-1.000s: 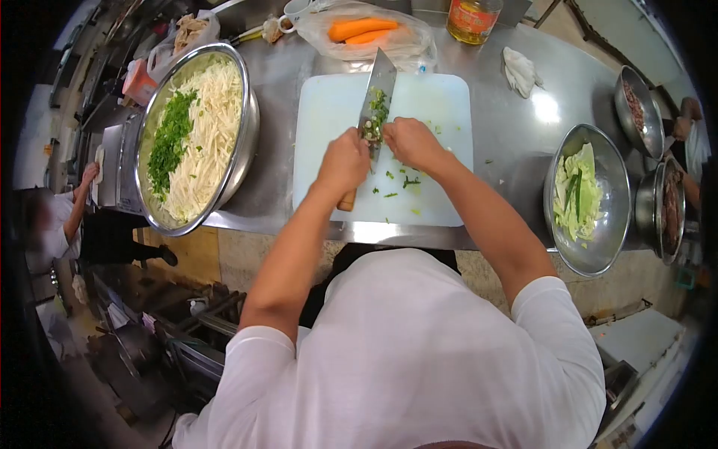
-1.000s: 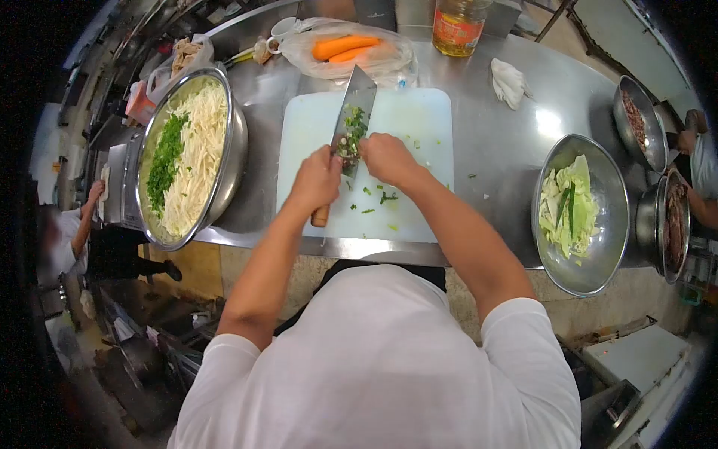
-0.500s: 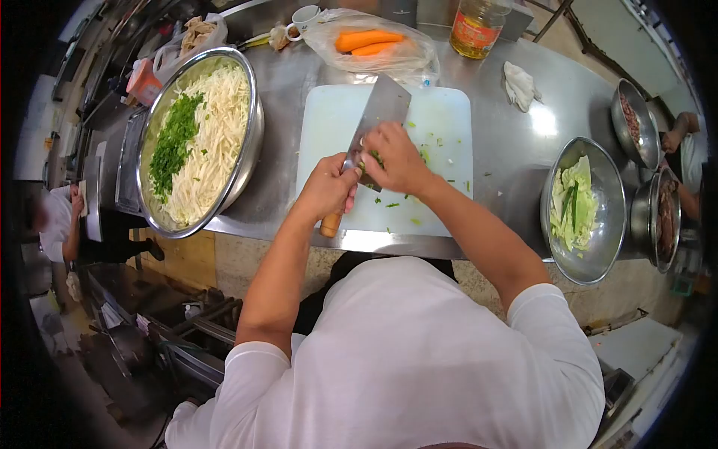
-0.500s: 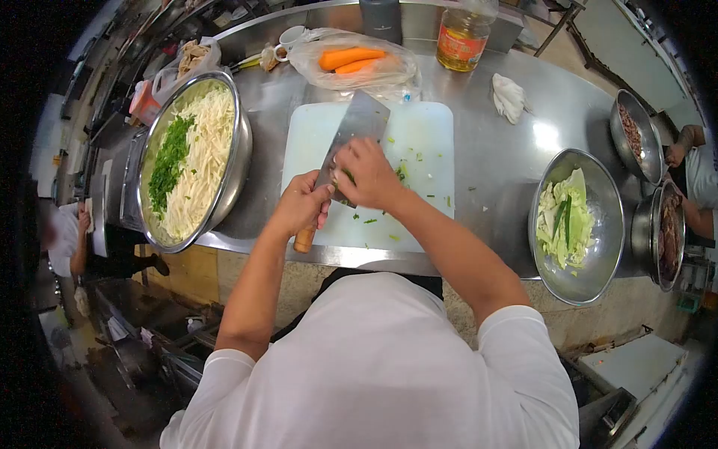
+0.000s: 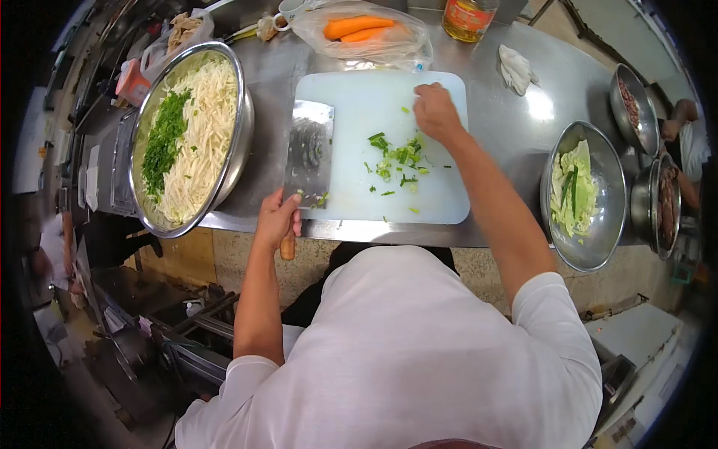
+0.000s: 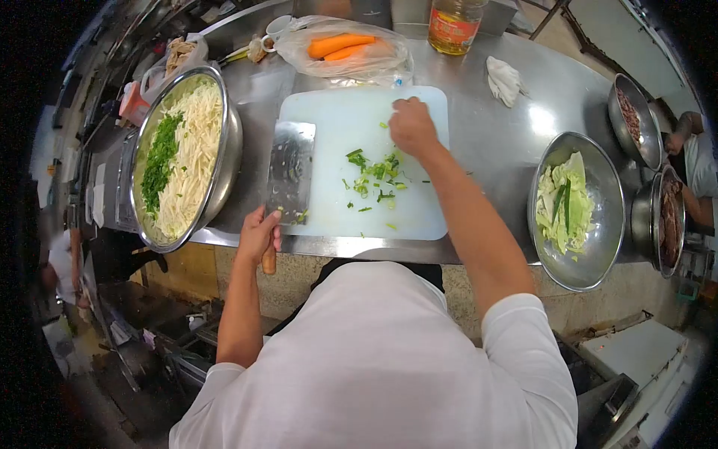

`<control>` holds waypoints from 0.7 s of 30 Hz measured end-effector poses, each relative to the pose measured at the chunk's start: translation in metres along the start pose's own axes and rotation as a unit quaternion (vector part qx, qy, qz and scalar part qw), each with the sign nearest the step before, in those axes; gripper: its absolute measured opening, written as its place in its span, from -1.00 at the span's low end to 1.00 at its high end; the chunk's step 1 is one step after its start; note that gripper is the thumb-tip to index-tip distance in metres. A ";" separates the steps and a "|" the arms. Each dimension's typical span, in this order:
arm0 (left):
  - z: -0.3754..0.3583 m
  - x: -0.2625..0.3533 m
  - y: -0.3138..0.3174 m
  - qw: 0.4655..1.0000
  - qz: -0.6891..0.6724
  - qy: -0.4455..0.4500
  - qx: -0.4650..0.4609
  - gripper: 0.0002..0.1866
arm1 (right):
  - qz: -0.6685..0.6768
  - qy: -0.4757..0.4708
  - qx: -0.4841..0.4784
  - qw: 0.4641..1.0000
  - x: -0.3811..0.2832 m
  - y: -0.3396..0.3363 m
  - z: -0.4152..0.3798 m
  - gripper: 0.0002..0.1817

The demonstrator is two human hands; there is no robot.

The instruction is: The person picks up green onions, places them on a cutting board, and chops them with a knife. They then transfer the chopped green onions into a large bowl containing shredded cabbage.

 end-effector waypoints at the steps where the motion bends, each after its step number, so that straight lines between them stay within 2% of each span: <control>1: -0.008 -0.001 0.005 1.000 0.002 -0.001 -0.004 -0.87 | -0.084 -0.025 -0.101 0.991 -0.007 0.012 0.003 -0.84; 2: -0.016 -0.002 0.012 1.000 -0.011 -0.005 -0.009 -0.86 | -0.085 -0.023 -0.100 0.991 -0.016 0.019 0.003 -0.84; 4: -0.024 -0.005 0.026 0.999 -0.028 -0.015 -0.011 -0.83 | 0.004 -0.024 -0.190 0.981 -0.042 0.035 -0.017 -0.86; 5: -0.024 -0.005 0.035 0.999 -0.027 -0.014 -0.020 -0.85 | 0.004 -0.027 -0.195 0.980 -0.050 0.031 -0.026 -0.86; 7: -0.024 -0.006 0.051 0.998 -0.048 -0.022 -0.039 -0.88 | 0.118 -0.005 -0.283 0.952 -0.069 0.014 -0.045 -0.79; 8: -0.026 -0.007 0.055 0.998 -0.054 -0.025 -0.036 -0.88 | 0.118 -0.008 -0.291 0.950 -0.073 0.000 -0.053 -0.79; 10: -0.030 -0.006 0.059 0.998 -0.056 -0.015 -0.034 -0.88 | 0.132 0.055 -0.214 0.966 -0.065 -0.037 -0.065 -0.33; 11: -0.033 -0.008 0.061 0.998 -0.058 -0.016 -0.029 -0.88 | 0.134 0.051 -0.217 0.966 -0.065 -0.047 -0.076 -0.33; 13: -0.041 -0.014 0.068 0.997 -0.063 -0.027 -0.022 -0.88 | -0.122 0.042 -0.249 0.960 -0.061 -0.060 -0.098 0.33; 14: -0.044 -0.014 0.073 0.997 -0.063 -0.030 -0.023 -0.88 | -0.121 0.044 -0.251 0.959 -0.060 -0.058 -0.106 0.33; 16: -0.047 -0.007 0.084 0.997 -0.069 -0.045 -0.001 -0.87 | -0.107 0.070 -0.286 0.950 -0.051 -0.045 -0.117 0.58; 17: -0.046 -0.008 0.091 0.996 -0.071 -0.046 0.002 -0.87 | -0.106 0.067 -0.288 0.949 -0.048 -0.038 -0.119 0.58; 19: -0.045 -0.009 0.106 0.997 -0.067 -0.033 -0.020 -0.88 | -0.076 0.048 -0.178 0.980 -0.046 -0.028 -0.114 0.49; 20: -0.045 -0.008 0.113 0.997 -0.066 -0.033 -0.019 -0.88 | -0.074 0.048 -0.178 0.980 -0.044 -0.019 -0.114 0.49; 21: -0.045 -0.004 0.122 0.997 -0.068 -0.027 -0.027 -0.88 | -0.082 0.050 -0.161 0.982 -0.043 -0.012 -0.110 0.41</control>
Point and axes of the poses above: each hand's wrist, its own z-axis towards the middle knuckle, its own y-axis out of the palm, x = y × z, the point moved 4 cm from there along z, towards the middle knuckle, and after that the axes turned 9 degrees about z, right-handed, at the moved point
